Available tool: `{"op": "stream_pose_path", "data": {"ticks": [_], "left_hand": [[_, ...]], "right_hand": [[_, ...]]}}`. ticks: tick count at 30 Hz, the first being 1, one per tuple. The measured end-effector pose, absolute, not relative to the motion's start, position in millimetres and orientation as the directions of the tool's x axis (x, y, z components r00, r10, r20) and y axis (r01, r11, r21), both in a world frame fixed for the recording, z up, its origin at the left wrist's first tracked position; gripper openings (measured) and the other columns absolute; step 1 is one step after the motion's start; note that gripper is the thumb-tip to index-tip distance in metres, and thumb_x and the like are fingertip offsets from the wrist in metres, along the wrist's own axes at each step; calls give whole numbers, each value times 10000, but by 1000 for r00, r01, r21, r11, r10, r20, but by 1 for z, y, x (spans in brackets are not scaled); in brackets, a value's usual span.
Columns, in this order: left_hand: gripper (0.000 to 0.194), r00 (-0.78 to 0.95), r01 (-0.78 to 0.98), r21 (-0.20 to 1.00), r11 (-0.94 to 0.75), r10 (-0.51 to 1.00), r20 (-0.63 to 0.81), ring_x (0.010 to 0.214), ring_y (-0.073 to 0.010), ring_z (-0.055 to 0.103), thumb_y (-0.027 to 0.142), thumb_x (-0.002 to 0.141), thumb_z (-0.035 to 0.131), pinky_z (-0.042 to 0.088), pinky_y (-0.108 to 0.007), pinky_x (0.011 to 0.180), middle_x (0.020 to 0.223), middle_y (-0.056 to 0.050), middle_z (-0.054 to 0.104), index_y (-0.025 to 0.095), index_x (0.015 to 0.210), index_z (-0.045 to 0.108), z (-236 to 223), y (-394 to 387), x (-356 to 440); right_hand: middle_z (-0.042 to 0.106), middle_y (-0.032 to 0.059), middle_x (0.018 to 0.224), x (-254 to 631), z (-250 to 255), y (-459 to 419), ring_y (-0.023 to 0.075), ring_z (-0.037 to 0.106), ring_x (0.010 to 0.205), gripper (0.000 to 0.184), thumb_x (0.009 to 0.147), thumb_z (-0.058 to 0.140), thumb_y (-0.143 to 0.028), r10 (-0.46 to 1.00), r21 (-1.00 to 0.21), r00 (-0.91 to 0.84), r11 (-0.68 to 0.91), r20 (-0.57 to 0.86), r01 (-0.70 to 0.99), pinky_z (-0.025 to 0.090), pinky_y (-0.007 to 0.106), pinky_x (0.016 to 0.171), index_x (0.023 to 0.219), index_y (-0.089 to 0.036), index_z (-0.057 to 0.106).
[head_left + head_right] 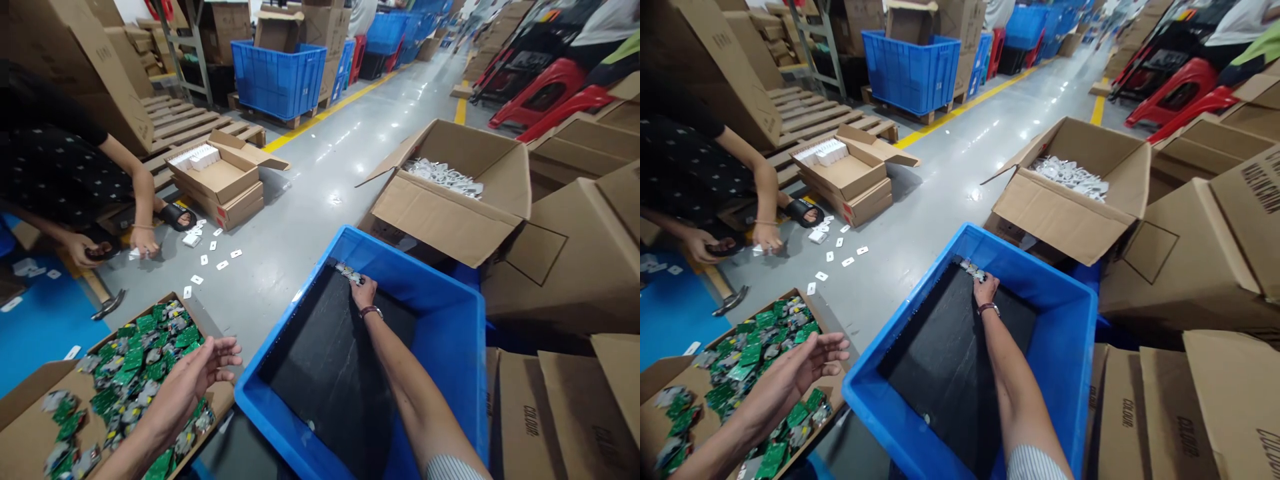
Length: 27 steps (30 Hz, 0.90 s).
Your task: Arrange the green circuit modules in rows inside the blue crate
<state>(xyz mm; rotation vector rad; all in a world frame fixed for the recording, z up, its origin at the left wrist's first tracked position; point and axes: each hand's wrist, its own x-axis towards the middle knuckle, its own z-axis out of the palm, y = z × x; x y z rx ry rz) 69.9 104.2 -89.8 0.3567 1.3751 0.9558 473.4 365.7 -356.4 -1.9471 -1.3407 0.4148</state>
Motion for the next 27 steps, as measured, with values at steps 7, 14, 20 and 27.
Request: {"op": "stream_pose_path", "data": {"ticks": [7, 14, 20, 27], "left_hand": [[479, -463, -285, 862, 418, 728, -506, 1043, -285, 709, 524, 828, 741, 624, -313, 741, 1163, -140, 737, 155, 1133, 726, -106, 103, 24], [346, -493, -297, 761, 577, 589, -640, 986, -245, 731, 392, 845, 737, 625, -289, 748, 1091, -125, 758, 187, 1122, 709, -151, 68, -1], [459, -568, 67, 820, 568, 697, -437, 1027, -296, 717, 549, 831, 675, 616, -394, 831, 1129, -129, 745, 186, 1110, 689, -193, 54, -33], [414, -463, 812, 358, 461, 882, -86, 1265, -343, 558, 311, 850, 585, 464, -512, 1069, 1293, -172, 634, 158, 1231, 637, -243, -10, -49]], "right_hand": [[627, 195, 1219, 479, -351, 354, 325, 525, 1169, 506, 781, 563, -320, 957, -559, 245, -120, 154, 821, 403, 440, 1041, 1224, -92, 650], [665, 224, 1131, 469, -320, 364, 300, 564, 1035, 471, 829, 532, -278, 946, -444, 323, -296, -16, 846, 403, 400, 940, 1236, -78, 660], [633, 234, 1090, 450, -303, 356, 315, 552, 1031, 469, 811, 551, -325, 937, -564, 336, -228, 94, 793, 417, 458, 925, 1182, -50, 632], [648, 156, 1194, 363, -243, 293, 304, 604, 1119, 379, 891, 595, -326, 827, -612, -45, 449, 560, 651, 479, 512, 983, 1238, -176, 624]]}}
